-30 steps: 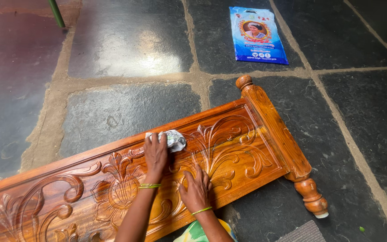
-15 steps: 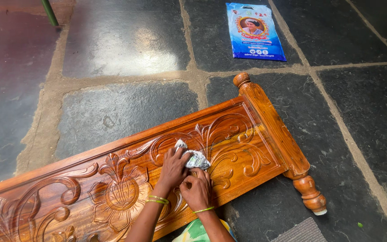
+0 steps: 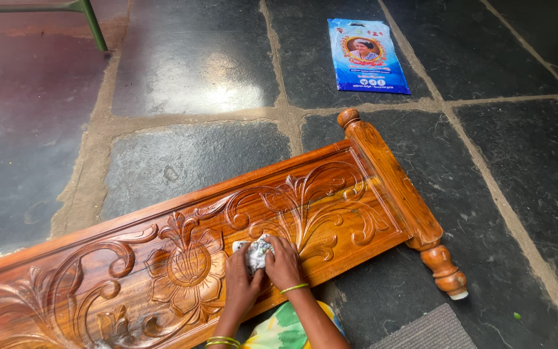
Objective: The person sits on a tiled floor and wipes a carved wooden headboard with a white cloth. They methodically clean the surface, focusing on the intricate floral carvings and the edges of the wood.
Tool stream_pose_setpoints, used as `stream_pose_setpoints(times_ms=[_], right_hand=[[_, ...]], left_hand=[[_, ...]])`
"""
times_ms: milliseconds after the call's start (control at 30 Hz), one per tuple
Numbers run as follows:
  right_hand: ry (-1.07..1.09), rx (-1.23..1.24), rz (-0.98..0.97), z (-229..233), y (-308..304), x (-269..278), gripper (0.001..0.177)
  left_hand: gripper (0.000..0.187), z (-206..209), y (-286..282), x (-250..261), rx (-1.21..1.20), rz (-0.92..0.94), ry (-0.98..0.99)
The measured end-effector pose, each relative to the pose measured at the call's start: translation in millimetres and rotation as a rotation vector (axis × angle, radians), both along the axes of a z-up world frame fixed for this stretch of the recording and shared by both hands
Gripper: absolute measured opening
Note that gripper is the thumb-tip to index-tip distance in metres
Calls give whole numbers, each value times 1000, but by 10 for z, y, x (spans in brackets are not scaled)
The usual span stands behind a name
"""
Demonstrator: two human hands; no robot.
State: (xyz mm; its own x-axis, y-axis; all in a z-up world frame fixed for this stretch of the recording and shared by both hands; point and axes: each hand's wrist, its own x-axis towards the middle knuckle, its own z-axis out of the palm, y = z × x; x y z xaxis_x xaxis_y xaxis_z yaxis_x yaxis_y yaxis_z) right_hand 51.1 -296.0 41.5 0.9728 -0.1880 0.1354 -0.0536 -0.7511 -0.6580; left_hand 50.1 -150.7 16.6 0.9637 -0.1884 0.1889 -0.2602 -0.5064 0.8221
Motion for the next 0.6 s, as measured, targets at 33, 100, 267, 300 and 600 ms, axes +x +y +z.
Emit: stream_pose_setpoints(times_ms=[33,100,267,300,600], right_hand=[[-26,14,16,9,28,-25,33],[86,112,55,61,74,-60,38],[72,98,232,176,257,-161,71],[62,111,216,174,264,-176,70],[202,-207,-251,132,-165,-100,74]], left_hand=[[71,-12,40,1,-105,17,32],[64,-13,105,27,-311,52,94],[55,38,215,16,-1141,48,861],[57,41,229,-26,-1275,-19,910],[45,7,336,-193,-23,64,62]])
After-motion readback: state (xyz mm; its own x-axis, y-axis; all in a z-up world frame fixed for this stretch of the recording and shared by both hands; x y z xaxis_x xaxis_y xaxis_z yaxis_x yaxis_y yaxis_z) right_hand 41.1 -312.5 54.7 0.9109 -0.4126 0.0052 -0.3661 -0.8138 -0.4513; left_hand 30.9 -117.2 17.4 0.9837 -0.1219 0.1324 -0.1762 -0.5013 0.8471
